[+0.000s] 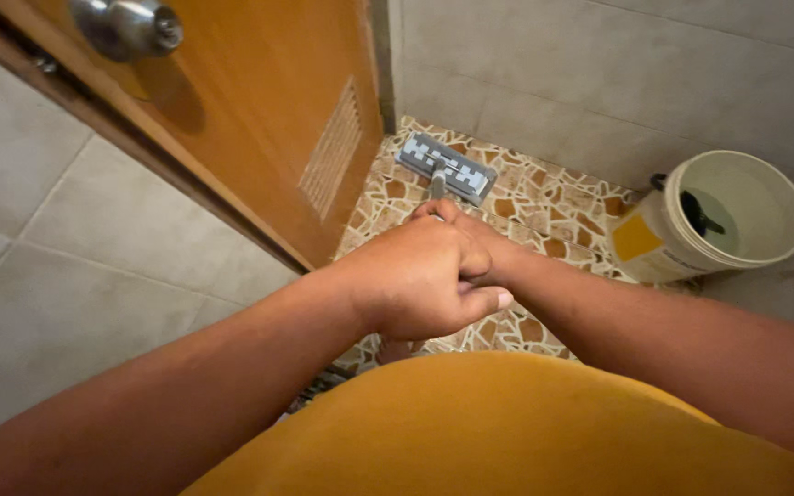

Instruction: The person attaches a mop head to a pole by hand, then dips a small container into a bucket of water and pours it onto the floor before continuing to assemble and test the mop components.

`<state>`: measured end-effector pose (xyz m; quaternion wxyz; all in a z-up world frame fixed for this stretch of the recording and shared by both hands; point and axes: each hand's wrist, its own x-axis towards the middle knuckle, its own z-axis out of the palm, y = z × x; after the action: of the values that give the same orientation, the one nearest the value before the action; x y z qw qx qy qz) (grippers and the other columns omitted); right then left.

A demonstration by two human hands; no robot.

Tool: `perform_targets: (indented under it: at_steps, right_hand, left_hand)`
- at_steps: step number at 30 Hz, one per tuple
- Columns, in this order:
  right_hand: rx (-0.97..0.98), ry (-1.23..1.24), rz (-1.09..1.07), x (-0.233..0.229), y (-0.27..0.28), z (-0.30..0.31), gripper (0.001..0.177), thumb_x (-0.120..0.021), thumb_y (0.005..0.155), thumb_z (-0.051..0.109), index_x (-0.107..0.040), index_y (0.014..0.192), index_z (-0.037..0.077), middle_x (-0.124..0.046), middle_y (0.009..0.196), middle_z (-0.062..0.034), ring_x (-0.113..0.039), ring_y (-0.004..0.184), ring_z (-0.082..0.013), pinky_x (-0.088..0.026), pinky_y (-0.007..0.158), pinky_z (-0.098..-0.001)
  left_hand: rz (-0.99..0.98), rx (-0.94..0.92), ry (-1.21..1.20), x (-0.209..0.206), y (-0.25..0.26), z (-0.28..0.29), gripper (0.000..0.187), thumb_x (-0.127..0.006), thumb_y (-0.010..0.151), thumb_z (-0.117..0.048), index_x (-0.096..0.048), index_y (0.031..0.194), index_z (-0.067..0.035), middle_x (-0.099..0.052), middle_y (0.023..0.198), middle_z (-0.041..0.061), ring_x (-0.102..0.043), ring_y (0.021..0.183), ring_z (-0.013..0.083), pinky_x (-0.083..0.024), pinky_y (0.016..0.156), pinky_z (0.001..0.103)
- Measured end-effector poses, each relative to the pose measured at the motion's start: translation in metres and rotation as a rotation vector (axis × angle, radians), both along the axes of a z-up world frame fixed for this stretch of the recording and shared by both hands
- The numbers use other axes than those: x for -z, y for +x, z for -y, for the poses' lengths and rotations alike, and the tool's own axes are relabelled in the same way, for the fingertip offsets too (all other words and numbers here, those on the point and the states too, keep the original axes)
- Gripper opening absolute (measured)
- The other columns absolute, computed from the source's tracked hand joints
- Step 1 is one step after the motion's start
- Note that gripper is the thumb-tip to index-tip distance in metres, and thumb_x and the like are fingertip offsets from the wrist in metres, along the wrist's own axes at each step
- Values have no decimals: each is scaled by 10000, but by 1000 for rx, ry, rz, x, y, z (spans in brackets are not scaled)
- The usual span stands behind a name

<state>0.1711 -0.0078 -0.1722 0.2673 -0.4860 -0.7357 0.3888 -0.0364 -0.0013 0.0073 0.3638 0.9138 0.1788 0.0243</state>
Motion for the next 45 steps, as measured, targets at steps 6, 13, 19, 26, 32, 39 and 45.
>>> perform_targets:
  at_steps: [6, 13, 19, 26, 32, 39, 45]
  right_hand:
    - [-22, 152, 231, 41, 16, -46, 939, -911, 546, 301, -529, 1383, 113, -588, 1339, -186, -594, 1224, -320, -481, 1009, -398]
    - [149, -160, 301, -18, -9, -56, 760, -852, 558, 324, -592, 1248, 139, -675, 1255, -107, -663, 1197, -283, -527, 996, -402]
    - [135, -221, 574, -116, -78, -25, 628, -790, 740, 418, -590, 1276, 158, -615, 1335, -129, -614, 1218, -345, -493, 1015, -431]
    - [248, -255, 548, -141, -87, 5, 570, -673, 841, 436, -561, 1346, 198, -663, 1315, -121, -622, 1216, -329, -498, 994, -448]
    - [288, -219, 455, -104, -19, 19, 581, -749, 731, 446, -688, 1247, 187, -732, 1274, -85, -690, 1191, -236, -535, 987, -379]
    - [272, -163, 498, -143, -42, 52, 466, -649, 819, 420, -684, 1234, 210, -679, 1326, -85, -650, 1192, -300, -526, 943, -424]
    - [440, -367, 520, -178, -61, 67, 437, -612, 883, 440, -636, 1247, 200, -699, 1258, -123, -660, 1176, -319, -539, 944, -442]
  left_hand:
    - [93, 22, 55, 32, 9, -32, 356, -703, 850, -414, -714, 790, -63, -698, 790, 172, -651, 790, 379, -515, 759, 476]
    - [166, -129, -20, 39, -4, -49, 268, -701, 792, -279, -631, 738, -26, -681, 797, 177, -623, 721, 346, -514, 675, 428]
    - [287, -104, -294, -9, -58, -43, 138, -662, 796, -165, -622, 754, -40, -685, 753, 68, -643, 716, 166, -538, 680, 337]
    - [431, -28, -486, -22, -66, -37, 135, -646, 840, -121, -620, 763, -14, -700, 839, 38, -656, 829, 142, -553, 790, 322]
    - [259, -42, -466, -6, 7, -26, 122, -658, 818, -170, -658, 803, -49, -670, 704, 39, -617, 676, 140, -525, 634, 334]
    - [310, 55, -364, -30, -8, -10, 151, -658, 825, -171, -652, 767, -31, -693, 720, 46, -642, 708, 128, -546, 690, 307]
    - [388, 122, -552, -43, -13, -7, 150, -633, 846, -145, -654, 757, -26, -722, 790, 54, -678, 781, 134, -569, 760, 307]
